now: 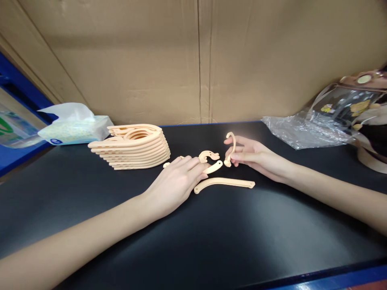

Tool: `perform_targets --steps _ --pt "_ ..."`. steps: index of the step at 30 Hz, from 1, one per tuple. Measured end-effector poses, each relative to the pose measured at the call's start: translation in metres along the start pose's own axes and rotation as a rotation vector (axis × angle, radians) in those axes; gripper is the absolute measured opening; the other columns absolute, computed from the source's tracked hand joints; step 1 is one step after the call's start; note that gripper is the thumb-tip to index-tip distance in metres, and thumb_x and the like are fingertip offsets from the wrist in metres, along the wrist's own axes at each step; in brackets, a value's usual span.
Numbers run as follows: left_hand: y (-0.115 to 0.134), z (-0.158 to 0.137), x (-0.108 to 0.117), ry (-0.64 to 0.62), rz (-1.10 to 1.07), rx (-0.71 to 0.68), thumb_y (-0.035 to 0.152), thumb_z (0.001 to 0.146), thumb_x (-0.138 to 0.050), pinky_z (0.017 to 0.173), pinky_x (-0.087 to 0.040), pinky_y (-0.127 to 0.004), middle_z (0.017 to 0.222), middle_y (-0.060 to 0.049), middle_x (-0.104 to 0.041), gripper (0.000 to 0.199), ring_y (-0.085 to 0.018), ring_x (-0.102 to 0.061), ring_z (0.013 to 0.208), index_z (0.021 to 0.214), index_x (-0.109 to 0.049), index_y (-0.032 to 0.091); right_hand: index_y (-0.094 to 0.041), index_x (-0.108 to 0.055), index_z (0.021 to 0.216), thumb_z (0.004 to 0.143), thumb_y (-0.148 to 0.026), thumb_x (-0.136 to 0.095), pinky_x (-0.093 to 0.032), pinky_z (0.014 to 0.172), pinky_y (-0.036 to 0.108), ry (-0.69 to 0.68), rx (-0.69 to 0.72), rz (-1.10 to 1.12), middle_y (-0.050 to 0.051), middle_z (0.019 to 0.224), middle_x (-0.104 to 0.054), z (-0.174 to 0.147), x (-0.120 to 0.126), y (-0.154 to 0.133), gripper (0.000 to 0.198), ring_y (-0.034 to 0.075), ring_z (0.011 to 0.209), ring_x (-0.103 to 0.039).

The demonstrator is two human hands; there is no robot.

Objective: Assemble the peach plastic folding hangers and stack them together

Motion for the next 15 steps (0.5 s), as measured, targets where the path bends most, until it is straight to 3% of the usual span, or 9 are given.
perform_targets --steps 15 --pt "-0.0005 -0.0008 -0.0015 -0.022 -0.036 -0.016 0.026 0.101 -0.031 0.07 -0.038 -0.033 0.097 -0.007 -0.062 0.031 -0.02 -0.051 0.08 0.109 -0.058 0.013 -0.022 -0.05 0.119 0.079 -0.024 -0.067 -0.041 0.075 0.03 0.0 -0.009 -0.005 -0.001 0.083 -0.064 -0.0002 0.0006 0.0007 0.043 0.013 0.076 -0.055"
Point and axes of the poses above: each hand's wrist, its own z-axis towards the middle knuckle, its own x-axis out of the back of the hand, y = z × x, the point moved 2 cm from there along z, towards the middle knuckle
